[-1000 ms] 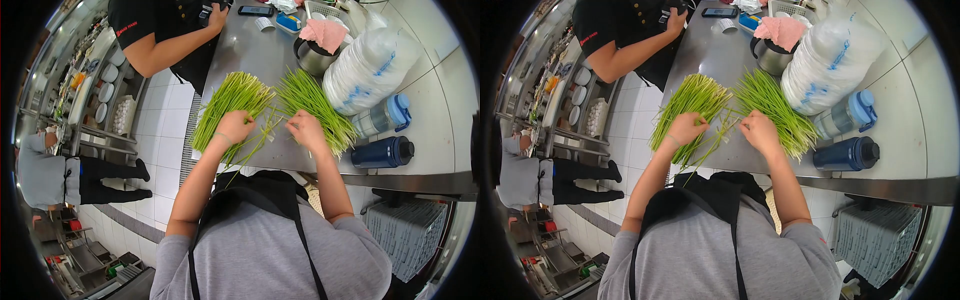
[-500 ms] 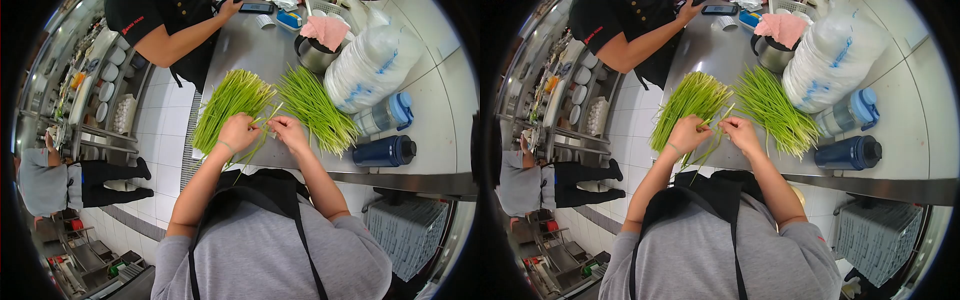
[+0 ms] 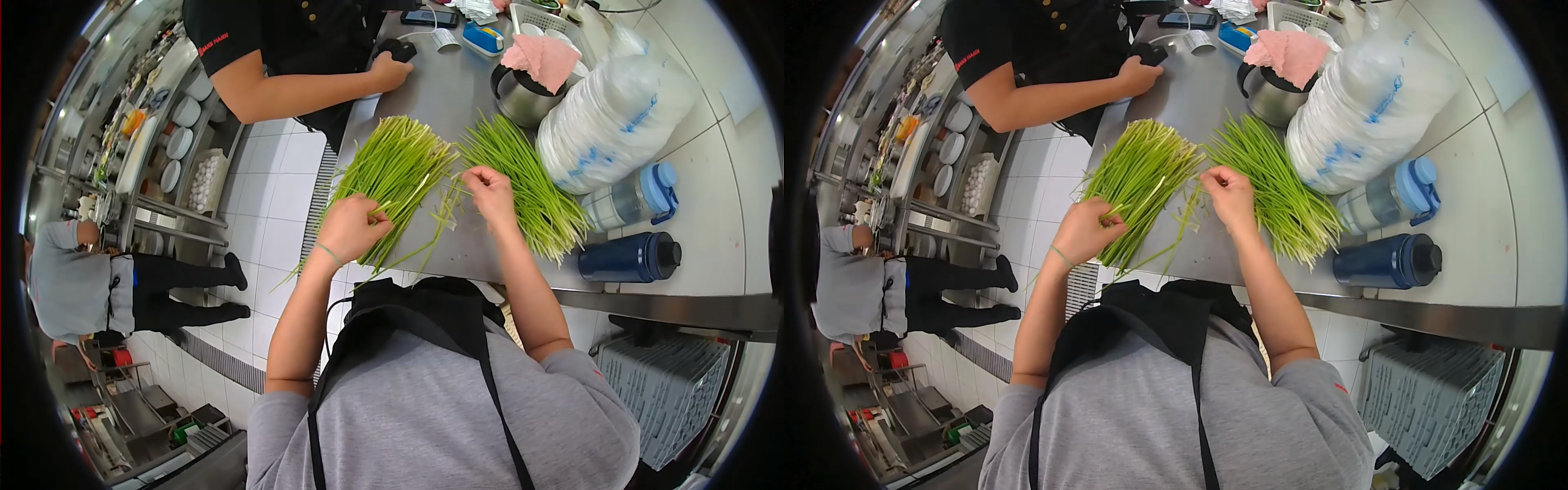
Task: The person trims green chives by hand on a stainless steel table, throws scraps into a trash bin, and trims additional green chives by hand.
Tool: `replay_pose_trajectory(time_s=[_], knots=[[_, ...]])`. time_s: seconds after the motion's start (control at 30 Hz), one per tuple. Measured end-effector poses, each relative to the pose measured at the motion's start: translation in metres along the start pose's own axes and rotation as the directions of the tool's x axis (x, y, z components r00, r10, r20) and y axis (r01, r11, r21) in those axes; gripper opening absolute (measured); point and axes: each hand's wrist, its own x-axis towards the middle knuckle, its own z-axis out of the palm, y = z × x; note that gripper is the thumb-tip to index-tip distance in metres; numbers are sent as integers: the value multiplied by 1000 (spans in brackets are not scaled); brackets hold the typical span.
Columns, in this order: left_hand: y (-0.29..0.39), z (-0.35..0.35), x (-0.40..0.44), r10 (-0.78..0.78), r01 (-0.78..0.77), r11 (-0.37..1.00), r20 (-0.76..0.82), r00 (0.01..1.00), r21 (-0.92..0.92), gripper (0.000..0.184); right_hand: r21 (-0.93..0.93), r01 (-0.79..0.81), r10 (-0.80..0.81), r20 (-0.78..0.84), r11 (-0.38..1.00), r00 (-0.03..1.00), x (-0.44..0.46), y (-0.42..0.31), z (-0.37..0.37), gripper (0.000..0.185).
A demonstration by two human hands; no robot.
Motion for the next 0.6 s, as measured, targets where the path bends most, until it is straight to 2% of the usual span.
replay_pose_trajectory(time_s=[0.07,0.1,0.13,0.17,0.2,0.27,0.3,0.33,0.37,0.4,0.47,0.53,0.6], knots=[[-2,-7,-4,-24,24,999,-5,1000,-37,16,-162,3,29,193,987,981,1,6,4,17],[-2,-9,-5,-45,44,996,-9,999,-75,16,-161,3,29,197,987,980,0,4,6,17],[-2,-10,-7,-48,47,996,-11,999,-74,16,-513,220,-103,247,830,964,-3,3,10,19],[-3,-10,-8,-53,52,996,-22,998,-66,16,-764,394,-201,340,511,919,-5,1,14,22],[-3,-11,-8,-58,56,997,-33,998,-58,16,-763,396,-202,342,511,918,-5,0,19,22],[1,-14,-9,-80,79,995,-19,997,-65,16,-437,367,-302,213,821,929,-5,-2,27,22],[2,-14,-9,-100,100,993,-2,995,-70,16,-437,366,-300,215,821,929,-7,-10,30,22],[3,-14,-10,-101,101,992,-1,995,-72,16,-106,90,-62,247,990,967,-10,-26,33,21],[3,-14,-9,-85,85,992,3,996,-91,16,217,-238,151,353,947,923,-11,-34,34,19],[4,-14,-9,-68,68,992,6,998,-111,16,216,-237,151,351,947,924,-11,-34,36,19],[1,-9,-7,-36,37,993,17,999,-112,17,269,-341,196,449,901,872,-11,-33,39,15],[4,-9,-4,-9,12,994,26,1000,-112,18,268,-333,193,439,904,877,-12,-34,42,15],[11,-9,0,-96,97,949,18,995,-300,19,263,-332,196,434,906,879,-17,-37,46,14]])
